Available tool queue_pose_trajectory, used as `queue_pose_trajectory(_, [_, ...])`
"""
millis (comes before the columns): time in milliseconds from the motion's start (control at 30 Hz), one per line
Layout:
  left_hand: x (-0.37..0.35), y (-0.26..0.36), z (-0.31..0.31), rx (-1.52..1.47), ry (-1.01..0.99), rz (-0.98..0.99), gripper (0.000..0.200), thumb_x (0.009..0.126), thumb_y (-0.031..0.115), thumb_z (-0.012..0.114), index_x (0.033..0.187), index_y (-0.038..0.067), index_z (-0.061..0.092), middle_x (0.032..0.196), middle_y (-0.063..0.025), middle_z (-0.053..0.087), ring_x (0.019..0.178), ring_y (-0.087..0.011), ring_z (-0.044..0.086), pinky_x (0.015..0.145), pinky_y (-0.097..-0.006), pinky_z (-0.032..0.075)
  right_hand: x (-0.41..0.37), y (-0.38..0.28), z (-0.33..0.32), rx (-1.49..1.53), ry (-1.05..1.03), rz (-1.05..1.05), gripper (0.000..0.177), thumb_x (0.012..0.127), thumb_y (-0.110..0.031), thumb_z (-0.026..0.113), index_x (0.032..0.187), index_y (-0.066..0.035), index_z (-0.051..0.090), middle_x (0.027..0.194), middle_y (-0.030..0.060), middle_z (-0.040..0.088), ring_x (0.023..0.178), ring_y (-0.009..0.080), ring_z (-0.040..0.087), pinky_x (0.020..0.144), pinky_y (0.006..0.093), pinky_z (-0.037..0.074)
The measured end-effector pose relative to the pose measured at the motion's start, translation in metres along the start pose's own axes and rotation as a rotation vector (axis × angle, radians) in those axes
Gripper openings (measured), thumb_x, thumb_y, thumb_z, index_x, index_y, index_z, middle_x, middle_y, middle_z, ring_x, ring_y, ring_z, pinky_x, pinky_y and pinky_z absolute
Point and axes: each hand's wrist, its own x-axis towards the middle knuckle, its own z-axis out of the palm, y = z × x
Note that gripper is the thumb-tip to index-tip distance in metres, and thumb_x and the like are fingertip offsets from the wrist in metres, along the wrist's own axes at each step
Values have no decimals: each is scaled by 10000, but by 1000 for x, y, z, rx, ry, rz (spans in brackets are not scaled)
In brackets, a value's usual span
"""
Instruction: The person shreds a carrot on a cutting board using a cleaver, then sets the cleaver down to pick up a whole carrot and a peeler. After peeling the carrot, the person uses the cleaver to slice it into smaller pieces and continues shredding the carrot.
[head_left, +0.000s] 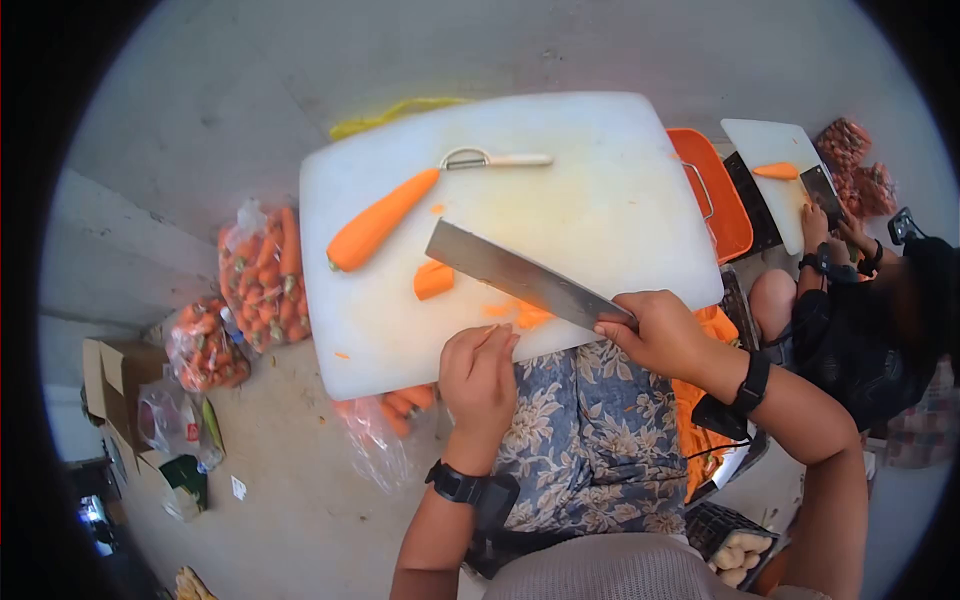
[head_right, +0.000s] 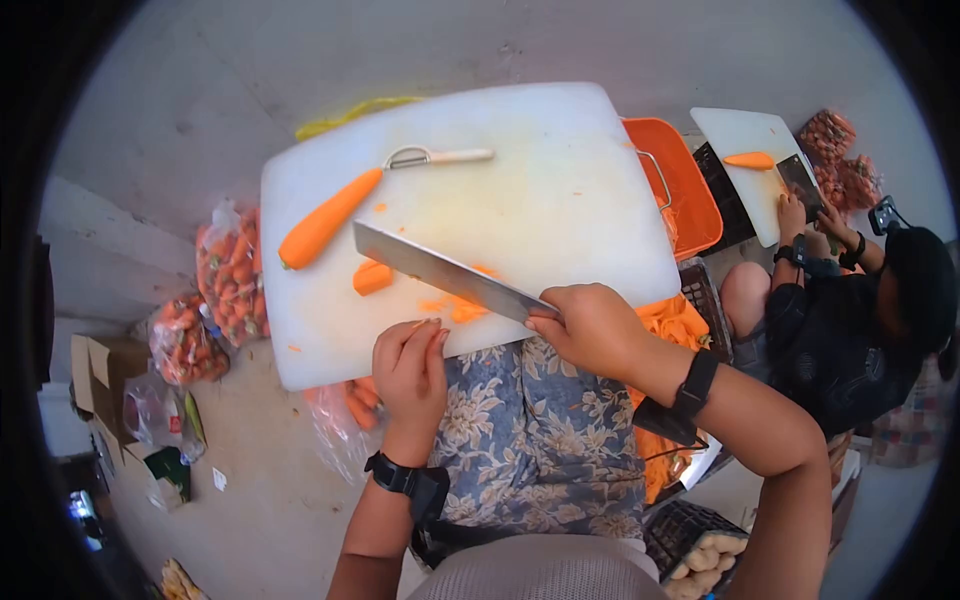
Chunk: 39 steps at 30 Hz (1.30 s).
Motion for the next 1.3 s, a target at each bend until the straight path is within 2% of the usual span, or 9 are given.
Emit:
queue_pose_trajectory(100, [10, -11, -19, 125, 80, -72, 162, 821, 68, 712, 973, 16, 701, 950, -125, 631, 909, -302, 611, 814, -393, 492, -2, 9, 9, 199, 71, 92, 296, 871, -271, 682, 873, 23, 654, 667, 184, 631, 631, 355, 633, 610, 428, 491])
queue_pose_trajectory(133, [14, -17, -25, 162, 70, -90, 273, 830, 102, 708, 1085, 14, 661, 991, -145, 625, 973, -324, 590, 873, -418, 468, -3, 12, 12, 262, 99, 154, 324, 873, -280, 685, 891, 42, 651, 671, 180, 637, 633, 336, 640, 614, 415, 494])
queue_pose_trajectory(200, [29, -25, -29, 223, 108, -49, 334, 831, 108, 703, 1142, 15, 627, 1016, -155, 620, 1005, -336, 575, 895, -429, 456, -6, 16, 19, 323, 146, 200, 353, 875, -288, 687, 910, 60, 648, 674, 176, 643, 634, 318, 647, 617, 403, 497])
queue_pose_trajectory(267, [38, -33, -29, 296, 138, -18, 396, 832, 115, 699, 1199, 15, 593, 1041, -165, 616, 1038, -347, 559, 916, -440, 443, -9, 14, 25, 474, 189, 286, 372, 887, -271, 679, 975, 88, 639, 679, 158, 650, 598, 247, 648, 575, 364, 500])
queue_pose_trajectory(333, [44, -50, -22, 249, 30, -22, 462, 826, 119, 693, 1250, 11, 548, 1073, -172, 611, 1074, -364, 538, 943, -452, 425, -16, 8, 23, 522, 176, 309, 371, 896, -263, 671, 1003, 90, 636, 678, 150, 647, 573, 216, 638, 543, 347, 499])
queue_pose_trajectory(433, [44, -65, -21, 242, -97, -58, 442, 820, 119, 693, 1226, 3, 565, 1067, -167, 613, 1057, -370, 541, 939, -455, 424, -25, -10, 10, 611, 99, 358, 369, 910, -256, 660, 1031, 92, 629, 663, 128, 637, 531, 163, 615, 487, 320, 496])
queue_pose_trajectory(767, [31, -70, -16, 273, 140, -114, 259, 816, 87, 674, 1036, -13, 582, 1034, -181, 589, 1013, -373, 524, 905, -458, 417, -42, -27, 2, 411, -226, 349, 392, 912, -345, 650, 926, 46, 652, 620, 86, 623, 475, 171, 597, 455, 318, 485])
queue_pose_trajectory(1167, [29, -72, -18, 251, 140, -129, 278, 826, 140, 679, 1047, -5, 592, 1004, -171, 606, 983, -373, 547, 880, -455, 421, -19, 2, -3, 424, -259, 344, 389, 905, -310, 683, 938, 74, 639, 567, 95, 596, 414, 171, 559, 388, 323, 449])
queue_pose_trajectory(1300, [29, -75, -18, 252, 147, -103, 280, 828, 139, 675, 1053, -7, 591, 1009, -175, 607, 979, -378, 548, 881, -458, 420, -20, 29, -15, 518, -167, 382, 376, 890, -284, 700, 954, 78, 622, 544, 94, 565, 395, 166, 523, 362, 319, 417])
